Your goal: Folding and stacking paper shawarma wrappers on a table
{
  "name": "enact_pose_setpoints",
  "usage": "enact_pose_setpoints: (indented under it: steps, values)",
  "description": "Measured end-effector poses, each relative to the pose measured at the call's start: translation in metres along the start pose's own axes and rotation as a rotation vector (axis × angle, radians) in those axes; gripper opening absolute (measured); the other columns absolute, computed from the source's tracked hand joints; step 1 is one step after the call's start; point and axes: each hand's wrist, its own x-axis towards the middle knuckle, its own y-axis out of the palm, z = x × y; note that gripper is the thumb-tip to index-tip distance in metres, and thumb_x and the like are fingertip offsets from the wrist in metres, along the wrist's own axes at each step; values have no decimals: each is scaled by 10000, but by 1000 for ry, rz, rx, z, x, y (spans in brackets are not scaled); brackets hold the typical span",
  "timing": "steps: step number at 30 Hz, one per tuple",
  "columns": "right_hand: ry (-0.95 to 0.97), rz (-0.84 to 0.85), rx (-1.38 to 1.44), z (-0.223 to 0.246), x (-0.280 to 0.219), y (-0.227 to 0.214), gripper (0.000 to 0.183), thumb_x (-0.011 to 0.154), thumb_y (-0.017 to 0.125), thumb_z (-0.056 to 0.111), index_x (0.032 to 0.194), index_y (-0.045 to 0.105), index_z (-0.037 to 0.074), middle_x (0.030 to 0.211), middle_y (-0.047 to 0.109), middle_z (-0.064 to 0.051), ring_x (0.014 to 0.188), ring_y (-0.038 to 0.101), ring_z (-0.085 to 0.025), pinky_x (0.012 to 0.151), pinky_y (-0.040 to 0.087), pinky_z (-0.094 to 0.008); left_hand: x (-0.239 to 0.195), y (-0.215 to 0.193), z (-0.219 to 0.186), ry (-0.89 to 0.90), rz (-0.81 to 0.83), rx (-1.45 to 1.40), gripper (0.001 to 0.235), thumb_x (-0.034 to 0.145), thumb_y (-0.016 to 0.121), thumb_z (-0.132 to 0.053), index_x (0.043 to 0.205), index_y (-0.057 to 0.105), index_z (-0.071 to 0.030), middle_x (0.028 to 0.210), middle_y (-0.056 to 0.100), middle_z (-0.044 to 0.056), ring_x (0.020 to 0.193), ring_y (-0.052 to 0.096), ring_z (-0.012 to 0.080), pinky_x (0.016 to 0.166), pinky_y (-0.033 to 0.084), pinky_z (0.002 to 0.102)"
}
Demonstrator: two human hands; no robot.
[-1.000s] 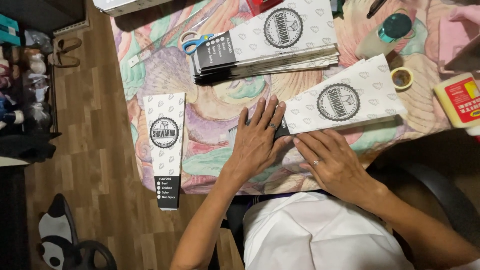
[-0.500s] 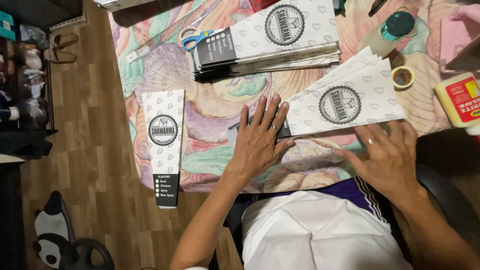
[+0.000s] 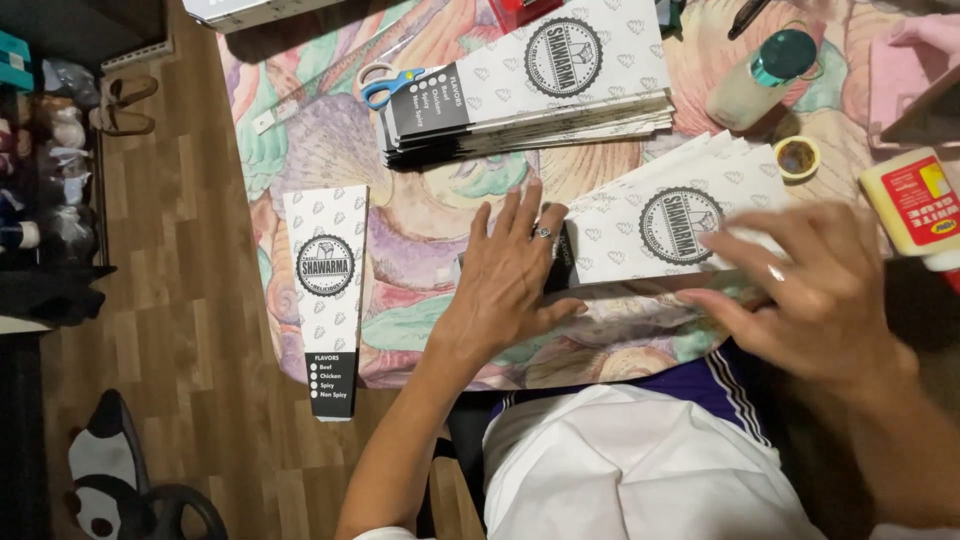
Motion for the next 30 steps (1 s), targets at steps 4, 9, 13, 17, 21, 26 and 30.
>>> enact_pose_setpoints:
  steps: [4, 9, 13, 17, 21, 26, 30]
  values:
    - [-188, 297, 89, -27, 42, 33, 1083, 658, 697, 709, 1539, 429, 139, 1572, 428, -220, 1416, 464, -390, 1126, 399, -565, 10, 6, -3, 10, 43, -56, 1033, 686, 900, -613, 1380, 383, -49, 1583, 323, 275, 1434, 371, 447, 1165, 278, 597]
    - [-389, 497, 86, -42, 56, 72, 1473, 406, 827, 675, 1645, 199, 185, 1660, 175, -282, 1519, 169, -481, 1196, 138, -604, 12, 12, 2, 20, -17, 5, 983, 602, 965, -292, 1337, 348, -80, 1064, 634, 145, 945, 582, 311, 774, 472, 443]
    - [-298, 629, 160, -48, 67, 77, 1288, 458, 858, 522, 1574, 321, 170, 1404, 509, -174, 1286, 503, -336, 1169, 266, -591, 12, 11, 1, 13, -24, -10, 994, 584, 966, -252, 1351, 356, -83, 1082, 606, 150, 956, 564, 309, 758, 482, 430]
    - [-314, 553, 173, -48, 57, 86, 1353, 448, 830, 612, 1600, 274, 174, 1521, 363, -181, 1349, 348, -407, 1137, 243, -591, 9, 18, -6, 4, -30, 33, 1090, 685, 893, -528, 1480, 289, -91, 1414, 447, 247, 1226, 490, 398, 990, 437, 534]
    - [-296, 402, 325, -32, 61, 55, 1237, 676, 632, 748, 1644, 167, 135, 1716, 128, -224, 1566, 96, -497, 1224, 69, -687, 1, 20, -22, -94, -322, 150, 979, 918, 552, -876, 1616, 302, -236, 1660, 342, 200, 1527, 418, 417, 1197, 379, 631]
    - [-146, 345, 249, 17, 46, 52, 763, 962, 456, 425, 1620, 324, 62, 1711, 274, -200, 1602, 165, -437, 1252, 143, -666, -1, 36, -41, -230, -272, 149, 630, 1075, 440, -598, 1626, 308, -321, 1715, 293, 76, 1595, 318, 386, 1234, 310, 675]
    - [11, 493, 125, 22, 24, 91, 717, 995, 350, 432, 1635, 336, 109, 1717, 318, -145, 1582, 236, -460, 1216, 154, -710, 0, 60, -44, -328, -199, 206, 669, 1060, 495, -677, 1632, 280, -407, 1739, 254, -24, 1626, 304, 308, 1250, 320, 649]
